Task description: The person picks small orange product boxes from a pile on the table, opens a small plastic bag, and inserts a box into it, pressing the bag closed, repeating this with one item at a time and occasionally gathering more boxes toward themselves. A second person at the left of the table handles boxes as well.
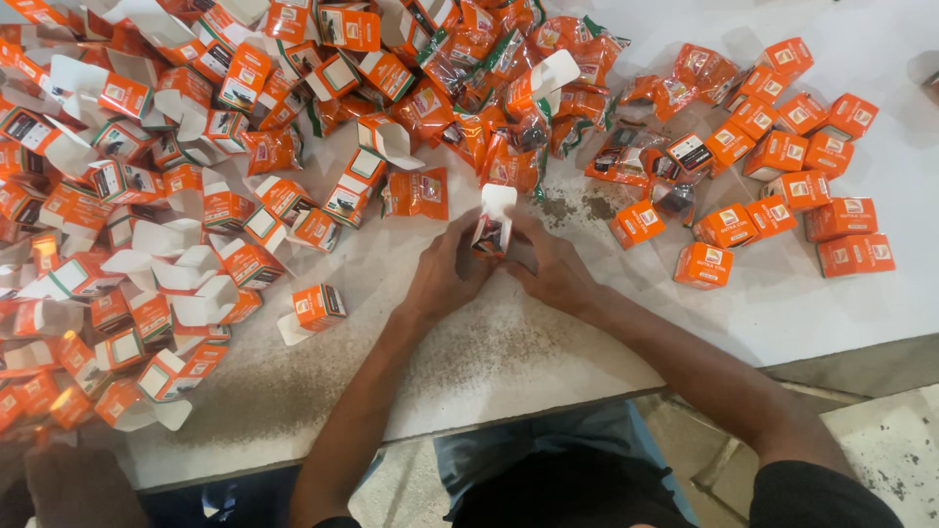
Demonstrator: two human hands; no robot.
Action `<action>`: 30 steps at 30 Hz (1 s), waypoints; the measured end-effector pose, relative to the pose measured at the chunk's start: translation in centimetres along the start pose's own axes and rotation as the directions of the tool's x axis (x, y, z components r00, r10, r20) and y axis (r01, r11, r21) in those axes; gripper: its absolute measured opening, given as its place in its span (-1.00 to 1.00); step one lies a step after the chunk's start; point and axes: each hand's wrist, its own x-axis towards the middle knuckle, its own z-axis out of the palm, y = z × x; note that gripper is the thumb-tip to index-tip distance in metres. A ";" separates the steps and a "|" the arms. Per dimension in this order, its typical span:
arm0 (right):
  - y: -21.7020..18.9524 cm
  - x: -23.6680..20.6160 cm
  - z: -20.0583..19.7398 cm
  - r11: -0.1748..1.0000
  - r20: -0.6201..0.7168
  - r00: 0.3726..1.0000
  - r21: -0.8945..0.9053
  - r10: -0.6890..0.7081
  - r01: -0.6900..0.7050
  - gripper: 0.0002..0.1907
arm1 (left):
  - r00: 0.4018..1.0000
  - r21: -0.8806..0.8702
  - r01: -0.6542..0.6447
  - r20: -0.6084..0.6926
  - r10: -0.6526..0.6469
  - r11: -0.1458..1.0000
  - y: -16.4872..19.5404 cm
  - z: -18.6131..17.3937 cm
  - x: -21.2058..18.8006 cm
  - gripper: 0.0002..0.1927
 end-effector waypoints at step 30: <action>-1.8 1.9 -2.0 0.914 0.104 0.933 -0.191 -0.344 0.358 -0.60 | 0.985 0.194 -0.170 0.001 0.173 0.966 1.2 -2.0 -0.3 -0.68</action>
